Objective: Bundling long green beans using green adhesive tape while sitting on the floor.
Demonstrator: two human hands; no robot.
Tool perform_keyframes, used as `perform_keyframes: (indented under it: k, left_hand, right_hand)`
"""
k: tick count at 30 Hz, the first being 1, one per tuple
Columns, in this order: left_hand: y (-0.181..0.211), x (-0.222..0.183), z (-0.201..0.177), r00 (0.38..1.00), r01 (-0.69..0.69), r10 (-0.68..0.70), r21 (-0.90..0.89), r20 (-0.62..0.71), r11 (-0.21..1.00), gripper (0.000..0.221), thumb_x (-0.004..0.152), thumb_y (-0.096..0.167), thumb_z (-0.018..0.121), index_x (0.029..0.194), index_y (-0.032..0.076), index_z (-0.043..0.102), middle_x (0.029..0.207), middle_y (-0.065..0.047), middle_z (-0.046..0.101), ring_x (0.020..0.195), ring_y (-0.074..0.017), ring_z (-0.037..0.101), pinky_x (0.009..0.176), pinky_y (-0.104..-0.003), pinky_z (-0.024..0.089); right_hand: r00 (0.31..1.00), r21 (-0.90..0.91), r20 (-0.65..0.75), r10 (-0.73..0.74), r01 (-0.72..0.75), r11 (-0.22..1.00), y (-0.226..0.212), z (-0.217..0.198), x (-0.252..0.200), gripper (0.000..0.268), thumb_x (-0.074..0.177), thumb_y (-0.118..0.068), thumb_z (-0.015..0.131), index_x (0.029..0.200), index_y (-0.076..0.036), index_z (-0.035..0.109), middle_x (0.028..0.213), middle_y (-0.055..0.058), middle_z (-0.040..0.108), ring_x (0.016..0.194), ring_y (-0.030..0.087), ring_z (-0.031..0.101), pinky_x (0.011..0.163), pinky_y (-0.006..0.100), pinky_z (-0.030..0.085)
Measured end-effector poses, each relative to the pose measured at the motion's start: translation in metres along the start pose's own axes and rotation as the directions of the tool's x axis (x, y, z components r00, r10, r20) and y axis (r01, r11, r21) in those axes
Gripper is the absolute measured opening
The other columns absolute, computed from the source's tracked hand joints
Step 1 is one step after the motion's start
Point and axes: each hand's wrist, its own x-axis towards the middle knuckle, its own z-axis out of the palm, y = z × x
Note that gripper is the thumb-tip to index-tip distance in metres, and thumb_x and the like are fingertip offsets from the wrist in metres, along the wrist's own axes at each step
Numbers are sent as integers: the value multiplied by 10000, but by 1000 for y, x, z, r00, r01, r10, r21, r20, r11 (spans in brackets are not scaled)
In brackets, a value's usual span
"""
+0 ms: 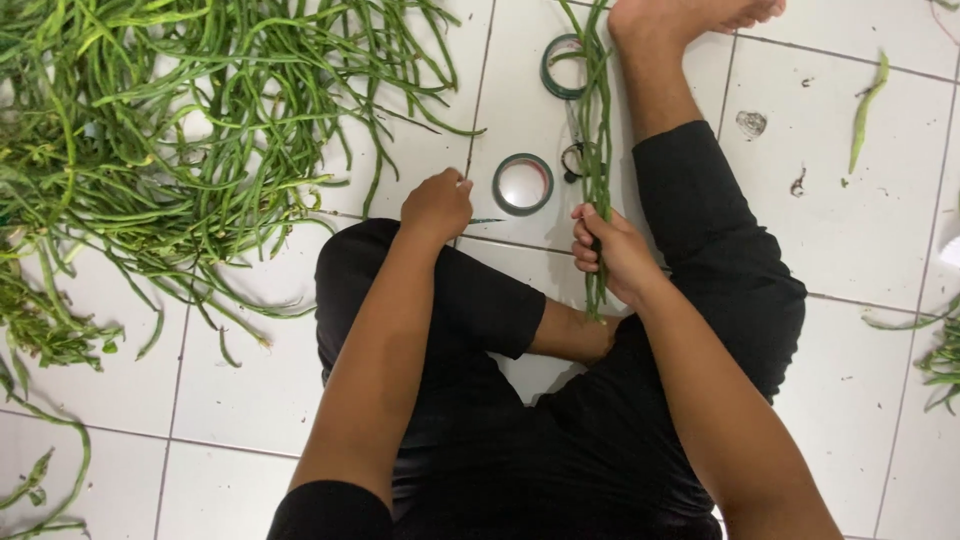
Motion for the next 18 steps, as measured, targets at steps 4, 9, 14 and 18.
perform_keyframes:
  k: [4, 9, 14, 18]
  left_hand:
    - [11, 19, -13, 994, -6, 4, -18, -113, 1000, 477, 1051, 220, 451, 1455, -31, 490, 1228, -269, 658, 1047, -379, 712, 806, -496, 595]
    - [38, 13, -48, 990, -1, 15, 100, -138, 995, 628, 1005, -24, 487, 1597, -20, 280, 1408, -314, 537, 1227, -423, 615, 997, -515, 534]
    - [16, 52, -29, 967, 11, 39, 191, -252, 982, 486, 941, -31, 610, 1418, 8, 526, 1285, -269, 583, 1105, -346, 662, 895, -436, 580]
    - [1, 79, -10, 940, -26, 69, 135, -333, 991, 249, 939, -15, 630, 1186, -43, 631, 1133, -262, 607, 997, -319, 699, 835, -408, 610]
  right_hand:
    - [999, 11, -41, -3, 4, 1000, -2, -1, -4, 206, 1135, -265, 392, 1130, -90, 500, 749, -44, 314, 582, 64, 375, 483, 179, 330]
    - [999, 11, -52, 1, -1, 1000, 6, -7, -1, 221, 1142, -272, 382, 1124, -83, 496, 746, -46, 311, 568, 73, 369, 479, 195, 327]
    - [998, -9, -58, 15, -16, 1000, 11, -7, 1, 217, 1140, -269, 392, 1130, -76, 492, 750, -39, 301, 571, 77, 372, 475, 191, 330]
    - [998, -21, -67, 13, -14, 1000, 11, -6, 1, 222, 1140, -275, 388, 1130, -79, 490, 750, -41, 304, 573, 75, 372, 477, 191, 333]
